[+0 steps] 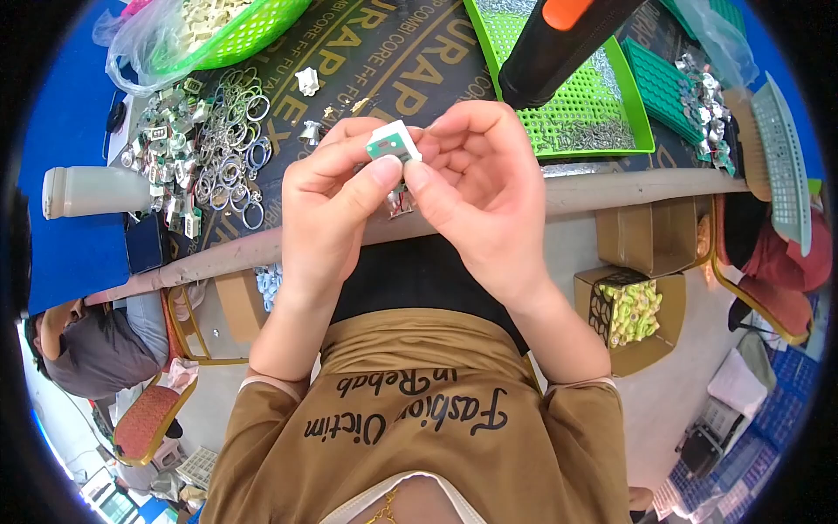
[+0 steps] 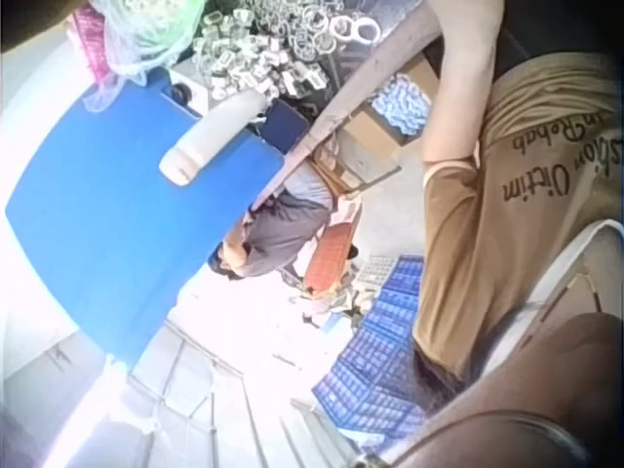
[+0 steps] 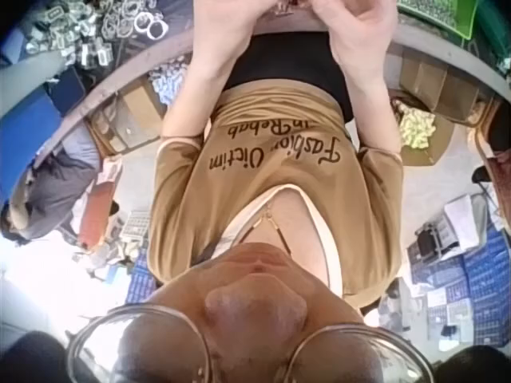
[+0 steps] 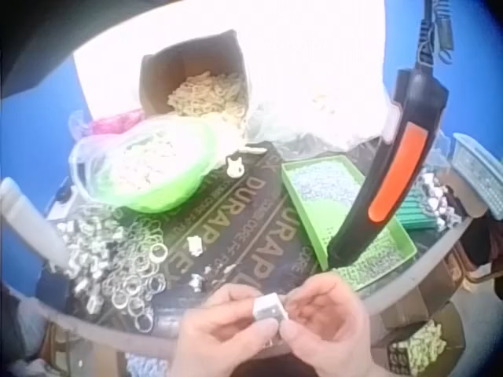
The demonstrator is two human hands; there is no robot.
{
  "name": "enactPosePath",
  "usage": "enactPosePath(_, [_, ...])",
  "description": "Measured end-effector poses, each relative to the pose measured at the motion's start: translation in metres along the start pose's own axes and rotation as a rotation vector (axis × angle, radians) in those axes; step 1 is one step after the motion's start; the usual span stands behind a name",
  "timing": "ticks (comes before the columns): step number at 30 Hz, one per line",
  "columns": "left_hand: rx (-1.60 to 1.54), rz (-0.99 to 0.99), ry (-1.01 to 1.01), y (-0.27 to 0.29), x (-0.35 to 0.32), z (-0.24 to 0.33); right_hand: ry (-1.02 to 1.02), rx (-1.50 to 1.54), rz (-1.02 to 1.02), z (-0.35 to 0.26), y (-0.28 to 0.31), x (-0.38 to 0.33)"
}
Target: Assembling small light-up keychain components using an electric screwdriver.
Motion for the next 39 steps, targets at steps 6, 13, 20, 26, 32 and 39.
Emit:
enactPosePath(6, [-0.023,0.025,0.004,0.0,-0.001,-0.004,0.063,0.005,0.065,-0.002,0.002,-0.005])
enactPosePath(13, [-0.15,0.086,0.232,0.01,-0.004,-0.029,0.536,-0.737,0.282,-0.091,0.051,-0.014])
enactPosePath(20, [-0.195,0.111,0.22,0.011,-0.005,-0.033,0.312,-0.545,-0.205,-0.099,0.035,0.052])
enactPosePath(26, [-0.142,0.099,0.261,0.013,-0.008,-0.032,0.513,-0.529,-0.125,-0.133,0.052,0.066])
enactPosePath(32, [-0.134,0.078,0.277,0.011,-0.006,-0.034,0.432,-0.311,0.206,-0.139,0.068,0.084])
enactPosePath(39, [-0.137,0.068,0.314,0.008,-0.003,-0.036,0.509,-0.419,0.184,-0.122,0.059,0.098])
Point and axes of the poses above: each hand's wrist, its own x-axis towards the middle knuckle, its own y-axis out of the back of the hand, z = x × y, the point moved 10 cm from there along x, towards the middle knuckle, and after that the axes turned 6 degrees about -z, right-handed, at the moved point
